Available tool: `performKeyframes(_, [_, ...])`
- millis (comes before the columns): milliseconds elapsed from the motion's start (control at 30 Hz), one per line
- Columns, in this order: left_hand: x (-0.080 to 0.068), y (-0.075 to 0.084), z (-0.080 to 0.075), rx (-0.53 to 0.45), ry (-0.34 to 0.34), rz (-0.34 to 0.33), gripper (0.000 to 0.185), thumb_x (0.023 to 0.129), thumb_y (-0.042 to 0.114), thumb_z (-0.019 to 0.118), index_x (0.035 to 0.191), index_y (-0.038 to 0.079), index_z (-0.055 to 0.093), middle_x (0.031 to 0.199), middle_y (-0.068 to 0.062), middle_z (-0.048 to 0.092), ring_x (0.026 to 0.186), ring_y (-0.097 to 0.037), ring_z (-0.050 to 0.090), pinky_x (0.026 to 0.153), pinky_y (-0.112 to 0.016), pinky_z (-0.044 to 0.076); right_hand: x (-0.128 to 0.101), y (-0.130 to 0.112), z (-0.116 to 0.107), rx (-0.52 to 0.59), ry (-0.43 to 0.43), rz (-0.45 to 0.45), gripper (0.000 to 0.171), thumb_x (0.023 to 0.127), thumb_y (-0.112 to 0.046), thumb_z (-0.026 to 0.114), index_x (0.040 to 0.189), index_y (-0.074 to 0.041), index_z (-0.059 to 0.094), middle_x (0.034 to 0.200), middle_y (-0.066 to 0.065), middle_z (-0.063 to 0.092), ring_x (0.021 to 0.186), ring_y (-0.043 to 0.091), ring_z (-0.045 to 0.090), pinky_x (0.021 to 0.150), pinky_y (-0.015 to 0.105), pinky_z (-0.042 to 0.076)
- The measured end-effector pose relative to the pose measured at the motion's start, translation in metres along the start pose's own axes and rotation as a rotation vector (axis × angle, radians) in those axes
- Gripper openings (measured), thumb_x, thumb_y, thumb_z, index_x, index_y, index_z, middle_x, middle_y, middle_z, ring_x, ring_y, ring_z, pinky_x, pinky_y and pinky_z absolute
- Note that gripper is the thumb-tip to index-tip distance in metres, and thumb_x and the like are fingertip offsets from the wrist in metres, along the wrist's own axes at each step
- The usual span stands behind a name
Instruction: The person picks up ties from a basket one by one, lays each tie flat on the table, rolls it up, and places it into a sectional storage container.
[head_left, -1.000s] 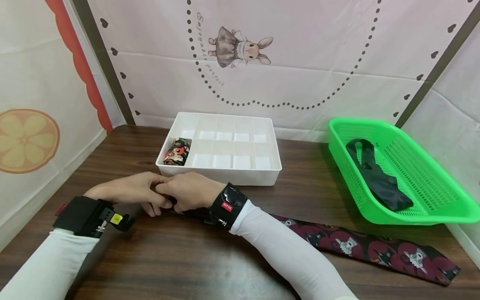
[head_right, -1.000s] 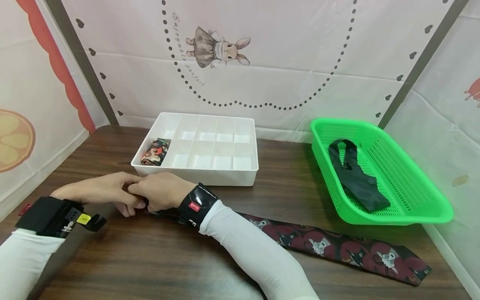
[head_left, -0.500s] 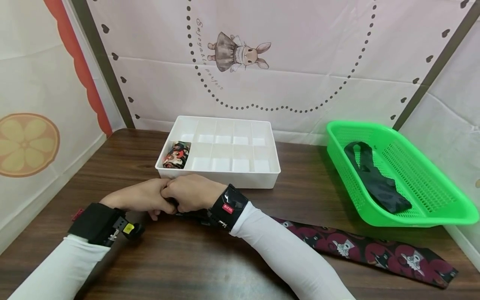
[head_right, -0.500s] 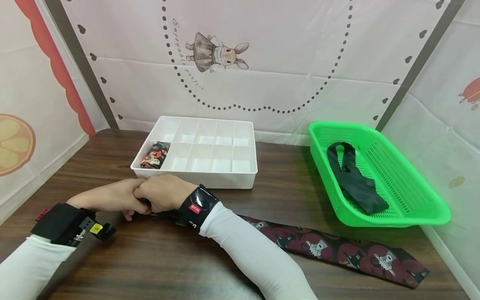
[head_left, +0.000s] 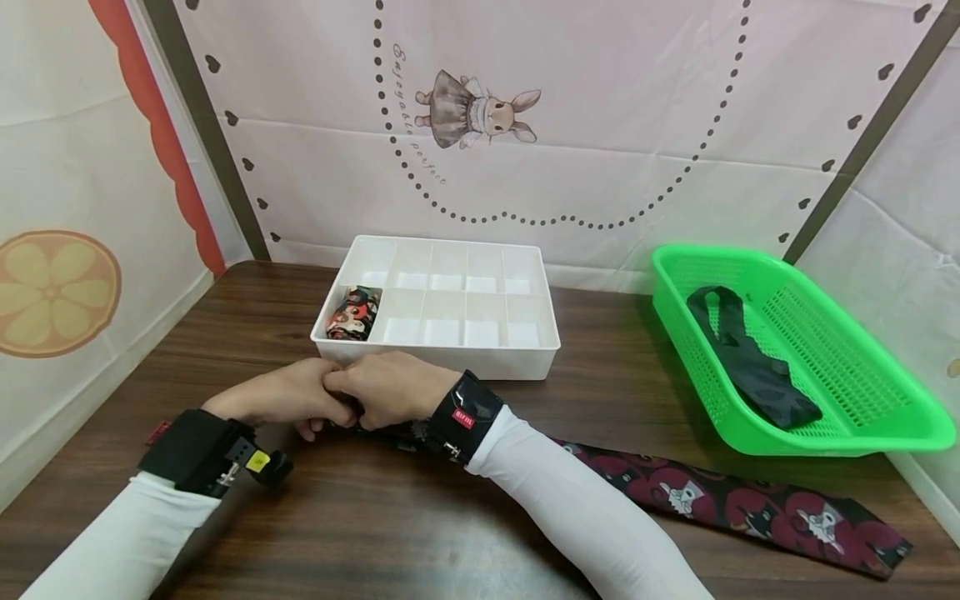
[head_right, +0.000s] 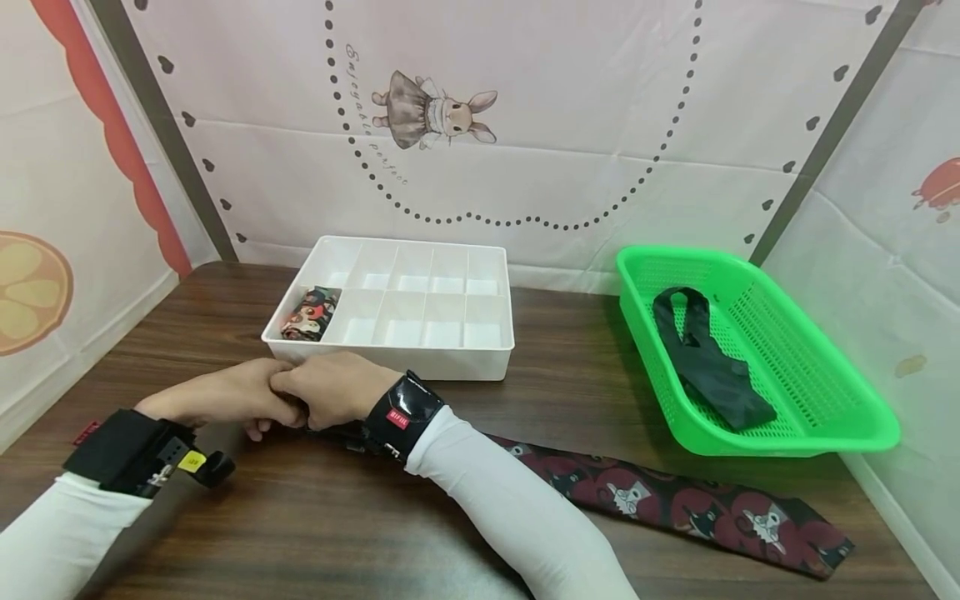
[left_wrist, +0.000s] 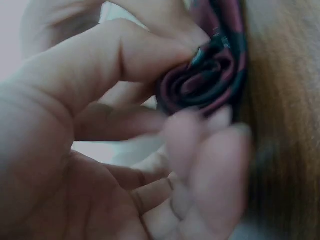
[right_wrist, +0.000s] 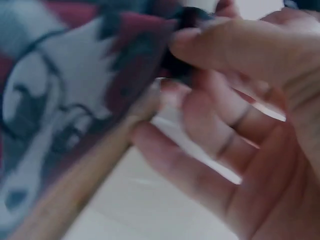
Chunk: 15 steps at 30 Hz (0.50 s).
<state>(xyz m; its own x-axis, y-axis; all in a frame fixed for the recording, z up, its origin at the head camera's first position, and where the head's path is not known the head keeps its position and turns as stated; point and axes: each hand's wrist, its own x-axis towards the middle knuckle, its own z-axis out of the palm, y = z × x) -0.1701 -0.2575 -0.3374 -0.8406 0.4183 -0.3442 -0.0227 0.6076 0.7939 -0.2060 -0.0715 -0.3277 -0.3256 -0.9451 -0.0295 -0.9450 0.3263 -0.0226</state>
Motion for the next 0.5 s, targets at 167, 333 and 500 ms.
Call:
performKeyframes(167, [0.001, 0.002, 0.006, 0.057, 0.056, 0.017, 0.039, 0.082, 0.007, 0.080, 0.113, 0.001, 0.056, 0.085, -0.004, 0.057, 0.066, -0.020, 0.057, 0.050, -0.033, 0.051, -0.003, -0.003, -0.006, -0.025, -0.020, 0.015, 0.019, 0.091, -0.014, 0.080, 0.108, -0.019, 0.073, 0.088, -0.007, 0.063, 0.084, 0.011, 0.057, 0.076, 0.025, 0.050])
performKeyframes(333, [-0.004, 0.007, 0.004, 0.062, 0.039, 0.019, 0.034, 0.085, 0.014, 0.084, 0.110, 0.004, 0.064, 0.082, -0.005, 0.064, 0.062, -0.021, 0.059, 0.053, -0.036, 0.053, -0.003, -0.003, -0.004, -0.030, 0.041, -0.009, 0.012, 0.092, -0.016, 0.081, 0.100, -0.019, 0.073, 0.091, -0.007, 0.066, 0.088, 0.010, 0.061, 0.079, 0.022, 0.050])
performKeyframes(500, [-0.009, 0.010, -0.004, 0.026, -0.025, -0.010, 0.035, 0.090, 0.017, 0.079, 0.118, 0.003, 0.064, 0.090, -0.007, 0.068, 0.072, -0.024, 0.064, 0.060, -0.040, 0.058, -0.003, 0.000, -0.002, 0.008, 0.063, -0.029, 0.016, 0.091, -0.016, 0.084, 0.100, -0.018, 0.071, 0.087, -0.008, 0.066, 0.085, 0.009, 0.061, 0.076, 0.022, 0.049])
